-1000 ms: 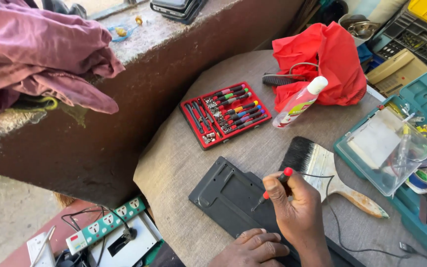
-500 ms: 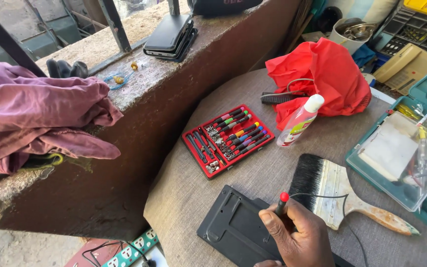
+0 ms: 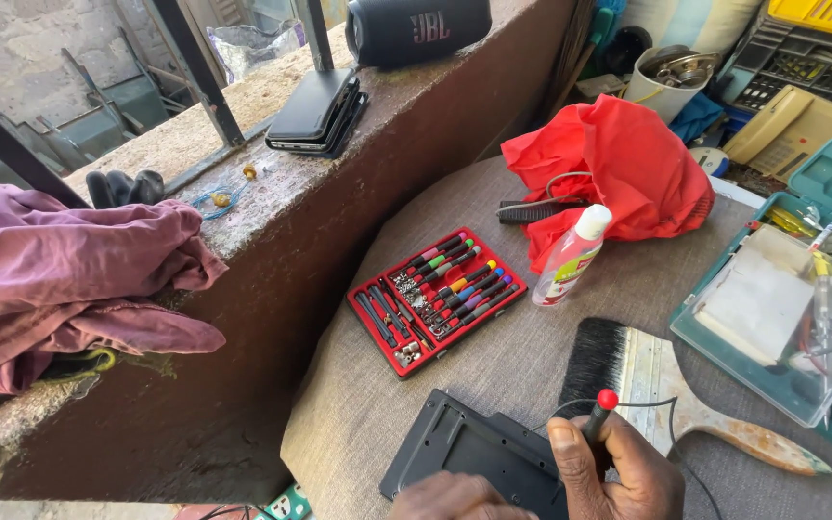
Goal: Cleaning a computer keyboard with a brush and then disassembling it by removing screws with a screwdriver.
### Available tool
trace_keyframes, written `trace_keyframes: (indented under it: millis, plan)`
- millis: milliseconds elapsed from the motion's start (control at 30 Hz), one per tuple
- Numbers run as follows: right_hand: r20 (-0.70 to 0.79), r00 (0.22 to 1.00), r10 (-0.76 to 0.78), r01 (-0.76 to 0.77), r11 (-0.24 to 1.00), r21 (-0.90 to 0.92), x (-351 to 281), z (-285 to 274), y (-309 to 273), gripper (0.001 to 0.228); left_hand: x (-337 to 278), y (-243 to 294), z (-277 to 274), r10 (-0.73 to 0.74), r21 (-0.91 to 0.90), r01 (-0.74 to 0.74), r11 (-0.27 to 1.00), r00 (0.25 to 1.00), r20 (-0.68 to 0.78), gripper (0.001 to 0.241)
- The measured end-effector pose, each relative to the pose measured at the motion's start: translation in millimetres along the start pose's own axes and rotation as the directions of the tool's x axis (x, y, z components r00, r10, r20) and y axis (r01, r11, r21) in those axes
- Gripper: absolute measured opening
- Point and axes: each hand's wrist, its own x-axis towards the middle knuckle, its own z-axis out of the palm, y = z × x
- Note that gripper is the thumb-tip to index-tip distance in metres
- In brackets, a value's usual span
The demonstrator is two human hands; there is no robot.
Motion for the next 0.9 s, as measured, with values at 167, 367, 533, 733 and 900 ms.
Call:
trace_keyframes:
  millis: [167,367,533,733,900]
  plan:
    - [-0.014,1.0,0.019,-0.019,1.0,0.014,0.9,-0.3,-7.4,0.029,26.0,-45.2,-32.7,-0.088,0.159,0.099,0.982,0.993,-0.076,0.005]
    - [0.007,1.0,-0.012,0.012,1.0,-0.002,3.4,-4.0,-15.6,0.031,59.9,-109.4,-62.2,-0.516,0.416,0.526,0.741,0.844,-0.147,0.02]
    - [-0.003,1.0,0.019,-0.019,1.0,0.0,3.7,-3.9,-11.1,0.031,85.7,-141.6,-62.8,-0.587,0.472,0.585,0.659,0.793,-0.164,0.025]
    - [0.043,0.998,0.052,-0.053,0.998,0.025,3.1,-4.7,-10.3,0.032,116.9,-163.0,-59.5,-0.649,0.536,0.578,0.615,0.757,-0.071,0.028]
    - [0.091,0.996,-0.011,0.014,0.999,-0.036,6.4,-7.3,-4.9,0.037,128.5,-184.7,-49.2,-0.645,0.655,0.494,0.571,0.764,-0.014,0.031]
